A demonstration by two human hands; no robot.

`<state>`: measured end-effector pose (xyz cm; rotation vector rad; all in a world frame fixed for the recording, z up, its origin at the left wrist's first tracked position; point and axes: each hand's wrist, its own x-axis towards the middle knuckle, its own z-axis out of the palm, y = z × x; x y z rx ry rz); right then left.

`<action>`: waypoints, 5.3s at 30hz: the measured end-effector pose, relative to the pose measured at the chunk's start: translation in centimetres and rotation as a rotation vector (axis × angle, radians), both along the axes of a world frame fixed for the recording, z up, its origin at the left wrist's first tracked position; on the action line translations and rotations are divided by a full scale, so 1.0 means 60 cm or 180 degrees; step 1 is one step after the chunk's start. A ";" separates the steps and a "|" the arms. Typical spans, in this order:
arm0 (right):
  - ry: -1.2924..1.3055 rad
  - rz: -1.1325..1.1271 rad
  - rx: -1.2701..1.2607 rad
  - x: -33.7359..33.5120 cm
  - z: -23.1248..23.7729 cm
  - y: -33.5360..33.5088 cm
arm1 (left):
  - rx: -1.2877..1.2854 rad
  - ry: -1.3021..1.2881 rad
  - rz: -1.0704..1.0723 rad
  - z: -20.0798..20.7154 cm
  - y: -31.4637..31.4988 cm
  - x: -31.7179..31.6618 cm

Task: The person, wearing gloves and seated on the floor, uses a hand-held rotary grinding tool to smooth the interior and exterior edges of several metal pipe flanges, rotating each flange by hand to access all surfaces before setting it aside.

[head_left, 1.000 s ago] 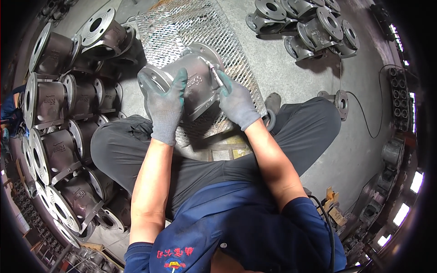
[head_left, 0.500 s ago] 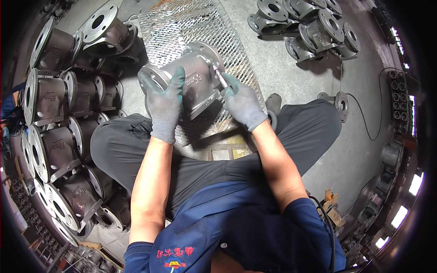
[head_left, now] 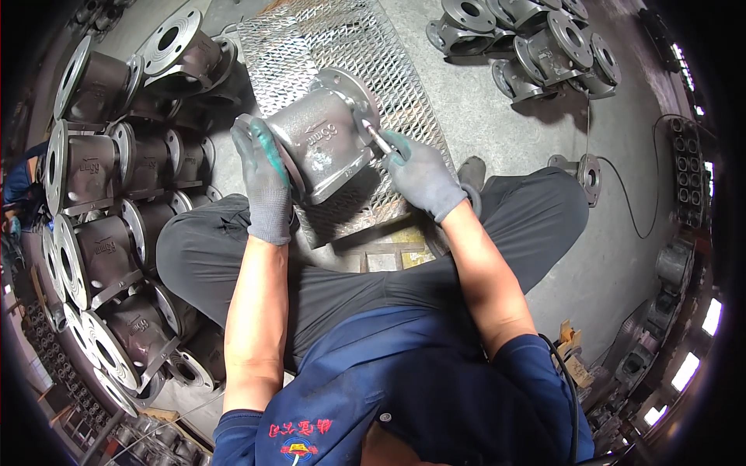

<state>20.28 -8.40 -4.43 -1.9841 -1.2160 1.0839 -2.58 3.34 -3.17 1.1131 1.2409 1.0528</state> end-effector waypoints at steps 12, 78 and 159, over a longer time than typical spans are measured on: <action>0.0403 -0.0069 -0.0220 0.022 0.014 -0.077 | -0.0123 0.0382 0.0176 0.025 -0.010 0.011; 0.1536 -0.0958 0.0512 0.126 0.077 0.008 | 0.1264 0.3074 -0.3026 0.327 0.196 0.039; 0.2630 -0.5400 0.3920 0.597 0.154 -0.673 | 0.3451 0.0776 -0.5981 -0.236 -0.616 1.249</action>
